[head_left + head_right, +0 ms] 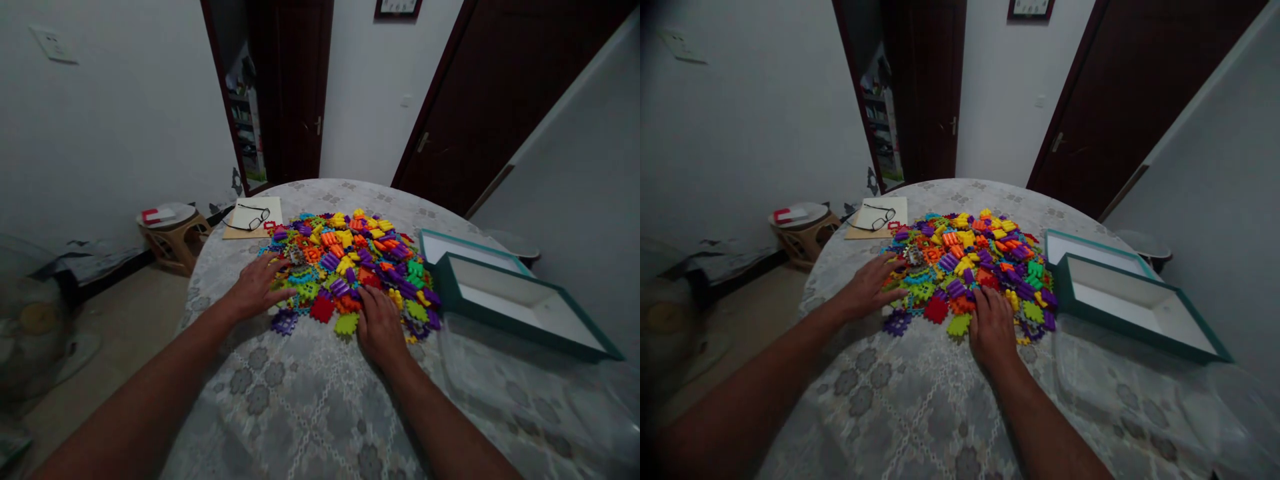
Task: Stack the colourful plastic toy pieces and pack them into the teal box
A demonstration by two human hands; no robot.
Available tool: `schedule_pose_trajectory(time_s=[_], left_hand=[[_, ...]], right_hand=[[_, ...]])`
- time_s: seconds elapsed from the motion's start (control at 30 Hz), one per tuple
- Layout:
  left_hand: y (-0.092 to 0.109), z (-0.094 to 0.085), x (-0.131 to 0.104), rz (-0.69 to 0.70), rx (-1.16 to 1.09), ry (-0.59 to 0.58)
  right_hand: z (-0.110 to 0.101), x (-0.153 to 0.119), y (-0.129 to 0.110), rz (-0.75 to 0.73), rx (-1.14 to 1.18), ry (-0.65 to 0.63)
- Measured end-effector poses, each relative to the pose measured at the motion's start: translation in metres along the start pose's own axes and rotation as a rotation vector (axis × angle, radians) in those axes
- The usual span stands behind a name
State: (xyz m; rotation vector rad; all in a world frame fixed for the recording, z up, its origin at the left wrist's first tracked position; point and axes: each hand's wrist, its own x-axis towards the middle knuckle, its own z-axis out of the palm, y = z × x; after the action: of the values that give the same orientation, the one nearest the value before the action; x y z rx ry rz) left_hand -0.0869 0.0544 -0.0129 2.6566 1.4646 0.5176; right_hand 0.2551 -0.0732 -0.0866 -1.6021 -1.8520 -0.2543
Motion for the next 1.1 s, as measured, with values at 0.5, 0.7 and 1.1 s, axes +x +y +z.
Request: schedule_pose_trajectory(time_s=[0.5, 0.7, 1.1], left_hand=[[0.070, 0.042, -0.020, -0.017, 0.046, -0.042], [0.094, 0.048, 0.005, -0.096, 0.057, -0.034], [0.101, 0.050, 0.026, -0.117, 0.009, 0.006]], right_hand=[[-0.037, -0.010, -0.022, -0.027, -0.019, -0.267], [-0.026, -0.001, -0.017, 0.024, -0.031, -0.245], [-0.009, 0.009, -0.020, 0.023, -0.102, -0.197]])
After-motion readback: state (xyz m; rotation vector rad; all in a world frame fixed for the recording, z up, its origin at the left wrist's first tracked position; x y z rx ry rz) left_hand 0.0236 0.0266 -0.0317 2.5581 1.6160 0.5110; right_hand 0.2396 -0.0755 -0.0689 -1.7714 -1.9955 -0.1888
